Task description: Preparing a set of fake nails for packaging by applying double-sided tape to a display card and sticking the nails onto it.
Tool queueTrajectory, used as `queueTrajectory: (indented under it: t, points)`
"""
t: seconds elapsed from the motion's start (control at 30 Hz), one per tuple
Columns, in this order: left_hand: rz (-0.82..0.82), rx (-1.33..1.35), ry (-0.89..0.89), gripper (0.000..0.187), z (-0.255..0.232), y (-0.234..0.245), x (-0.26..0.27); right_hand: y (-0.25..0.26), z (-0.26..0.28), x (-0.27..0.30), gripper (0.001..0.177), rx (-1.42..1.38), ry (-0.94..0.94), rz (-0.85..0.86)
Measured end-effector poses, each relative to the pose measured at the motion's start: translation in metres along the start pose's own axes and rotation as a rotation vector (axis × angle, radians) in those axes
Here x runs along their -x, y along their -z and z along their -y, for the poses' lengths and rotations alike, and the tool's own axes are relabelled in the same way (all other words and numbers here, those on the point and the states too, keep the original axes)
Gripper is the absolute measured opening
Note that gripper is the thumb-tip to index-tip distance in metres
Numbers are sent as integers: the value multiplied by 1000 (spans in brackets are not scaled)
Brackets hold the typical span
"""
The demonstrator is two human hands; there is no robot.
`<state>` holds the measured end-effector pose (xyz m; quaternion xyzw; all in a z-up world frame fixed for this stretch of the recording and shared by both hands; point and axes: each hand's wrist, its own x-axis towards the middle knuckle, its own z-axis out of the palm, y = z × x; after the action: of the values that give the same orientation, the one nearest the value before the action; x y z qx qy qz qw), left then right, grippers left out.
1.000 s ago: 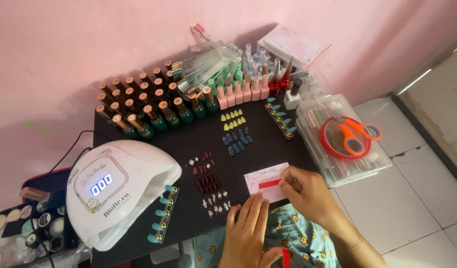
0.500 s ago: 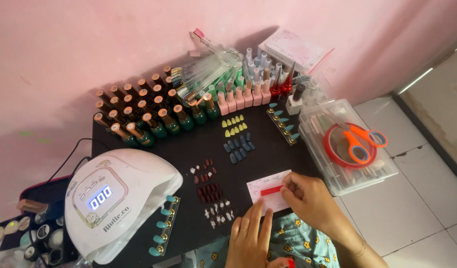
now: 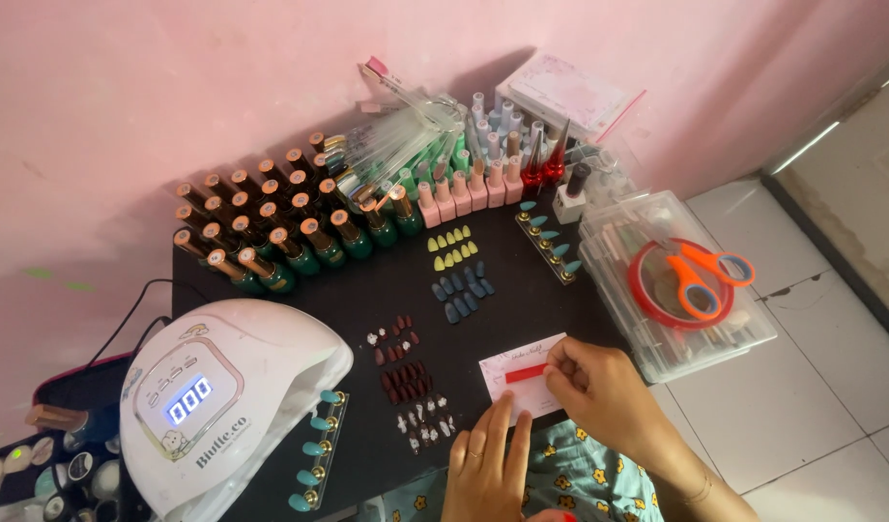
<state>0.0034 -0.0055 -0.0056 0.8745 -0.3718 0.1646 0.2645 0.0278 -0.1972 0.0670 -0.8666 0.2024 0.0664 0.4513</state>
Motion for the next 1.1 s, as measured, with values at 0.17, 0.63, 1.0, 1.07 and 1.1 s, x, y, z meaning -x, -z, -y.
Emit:
queueTrajectory:
  t: [0.17,0.63,1.0,1.07,1.1]
  points:
    - [-17,-26,-8,98,-1,1,-2,-1,-1,-1,14,11,28,-8]
    - [-19,-20,-3,96,-7,4,-13,1,5,1,15,4,8,-14]
    - [-25,-16,6,96,-8,2,-13,7,19,1,26,35,-83,-15]
    - [-21,-8,9,96,-8,3,-13,5,15,-1,27,61,-60,-33]
    - [-20,3,18,97,-8,3,-13,4,13,-2,28,52,-51,-35]
